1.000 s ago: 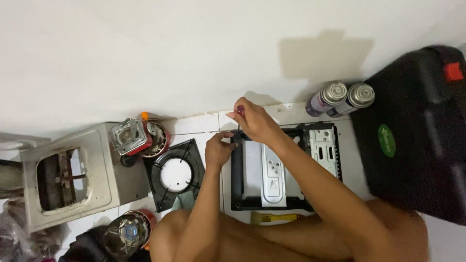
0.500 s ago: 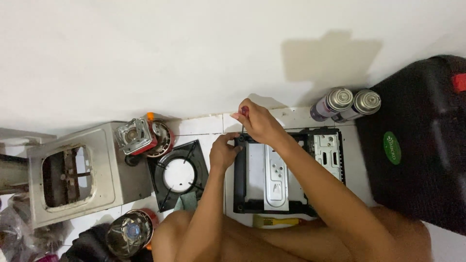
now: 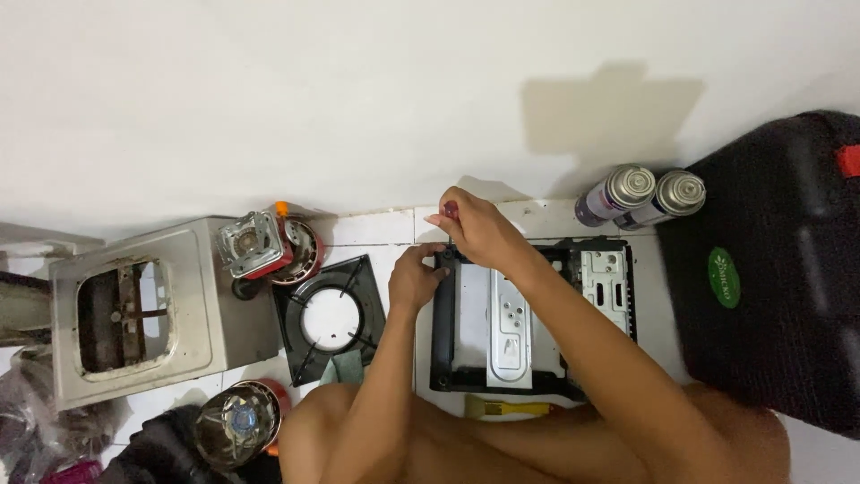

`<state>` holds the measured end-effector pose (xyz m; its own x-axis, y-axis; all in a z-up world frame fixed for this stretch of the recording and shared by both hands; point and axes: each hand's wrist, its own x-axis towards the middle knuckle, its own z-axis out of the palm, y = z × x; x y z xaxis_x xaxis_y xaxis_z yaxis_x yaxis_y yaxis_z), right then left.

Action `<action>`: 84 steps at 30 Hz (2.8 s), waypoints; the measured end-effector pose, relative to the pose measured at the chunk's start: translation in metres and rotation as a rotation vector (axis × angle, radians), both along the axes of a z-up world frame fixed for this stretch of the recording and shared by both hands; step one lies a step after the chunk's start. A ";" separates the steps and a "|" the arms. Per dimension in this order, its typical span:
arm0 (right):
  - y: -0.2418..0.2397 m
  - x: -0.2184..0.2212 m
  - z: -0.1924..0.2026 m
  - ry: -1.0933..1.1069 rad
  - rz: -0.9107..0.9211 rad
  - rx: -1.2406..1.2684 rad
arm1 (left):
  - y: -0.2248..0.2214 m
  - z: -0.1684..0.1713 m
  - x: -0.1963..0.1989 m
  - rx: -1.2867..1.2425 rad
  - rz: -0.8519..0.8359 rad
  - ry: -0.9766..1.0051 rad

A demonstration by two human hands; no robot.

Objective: Disassembling a portable gas stove by unscrewing the burner assembly and internal components using a screwdriver.

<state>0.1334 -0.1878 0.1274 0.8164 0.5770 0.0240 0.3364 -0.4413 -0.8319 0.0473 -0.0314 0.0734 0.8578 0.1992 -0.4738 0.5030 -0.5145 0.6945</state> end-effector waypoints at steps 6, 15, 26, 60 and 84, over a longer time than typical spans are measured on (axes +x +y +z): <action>0.006 -0.008 0.033 -0.099 0.064 -0.208 | -0.003 -0.006 0.002 -0.015 -0.022 -0.017; 0.018 -0.004 0.011 -0.031 0.082 -0.332 | -0.004 -0.026 0.000 0.172 -0.113 -0.339; 0.042 -0.014 0.060 -0.173 0.038 -0.690 | -0.006 -0.046 0.003 0.281 -0.059 -0.359; 0.046 -0.002 0.053 -0.248 0.186 -0.686 | -0.014 -0.034 0.007 0.240 -0.036 -0.249; 0.026 -0.011 0.070 -0.100 0.073 -0.785 | -0.015 -0.033 0.000 0.305 -0.093 -0.369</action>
<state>0.1223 -0.1614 0.1978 0.7914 0.5074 -0.3409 0.4436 -0.8604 -0.2508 0.0471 -0.0461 0.0401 0.9783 0.1963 -0.0665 0.1939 -0.7532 0.6286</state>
